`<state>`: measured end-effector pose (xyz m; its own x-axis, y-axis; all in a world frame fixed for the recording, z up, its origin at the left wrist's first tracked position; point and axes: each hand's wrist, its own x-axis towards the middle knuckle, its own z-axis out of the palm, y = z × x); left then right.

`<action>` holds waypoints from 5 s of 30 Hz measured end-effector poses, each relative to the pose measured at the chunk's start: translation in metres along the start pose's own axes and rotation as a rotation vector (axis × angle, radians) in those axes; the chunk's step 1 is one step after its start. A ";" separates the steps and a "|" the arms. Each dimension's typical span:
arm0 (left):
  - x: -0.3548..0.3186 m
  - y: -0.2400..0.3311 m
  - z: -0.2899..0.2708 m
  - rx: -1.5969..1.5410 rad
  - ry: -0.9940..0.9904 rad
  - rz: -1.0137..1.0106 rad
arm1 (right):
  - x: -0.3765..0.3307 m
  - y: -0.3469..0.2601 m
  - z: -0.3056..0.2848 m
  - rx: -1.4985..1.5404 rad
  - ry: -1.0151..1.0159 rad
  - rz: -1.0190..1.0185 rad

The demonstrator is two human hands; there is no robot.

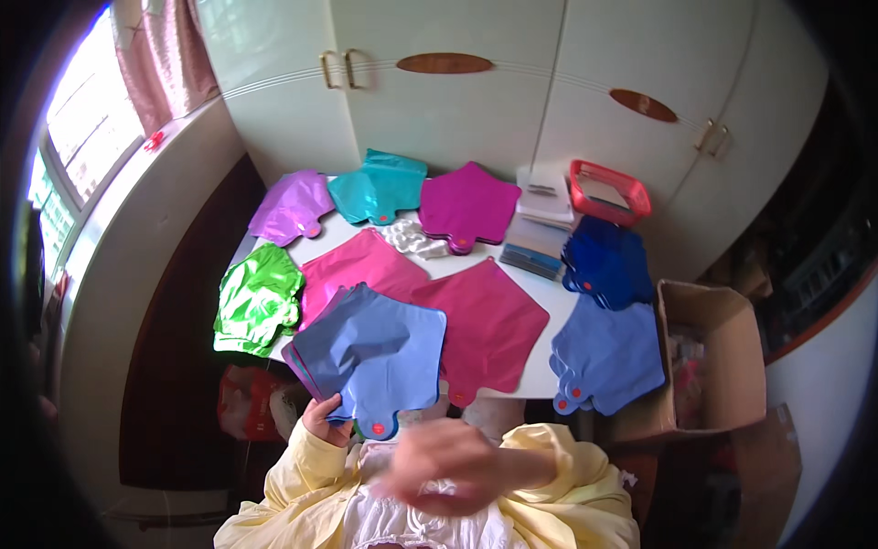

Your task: Folding colorful star-shaped pouches and placing them into retail packaging bags.

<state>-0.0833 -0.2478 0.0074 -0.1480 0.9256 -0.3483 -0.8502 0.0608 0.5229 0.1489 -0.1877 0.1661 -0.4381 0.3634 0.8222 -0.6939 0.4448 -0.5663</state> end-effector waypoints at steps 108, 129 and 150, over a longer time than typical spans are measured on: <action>0.041 -0.133 0.035 0.141 -0.014 -0.670 | -0.066 0.136 -0.232 -1.158 0.011 1.116; 0.043 -0.140 0.026 0.175 -0.081 -0.670 | -0.044 0.152 -0.235 -1.084 -0.323 0.903; 0.037 -0.126 0.044 0.174 -0.075 -0.717 | -0.052 0.153 -0.246 -1.201 -0.240 1.116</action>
<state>0.0404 -0.2044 -0.0369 0.4540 0.6589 -0.5998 -0.6317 0.7128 0.3047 0.2058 0.0631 0.0229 -0.5364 0.8412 -0.0681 0.7612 0.4473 -0.4695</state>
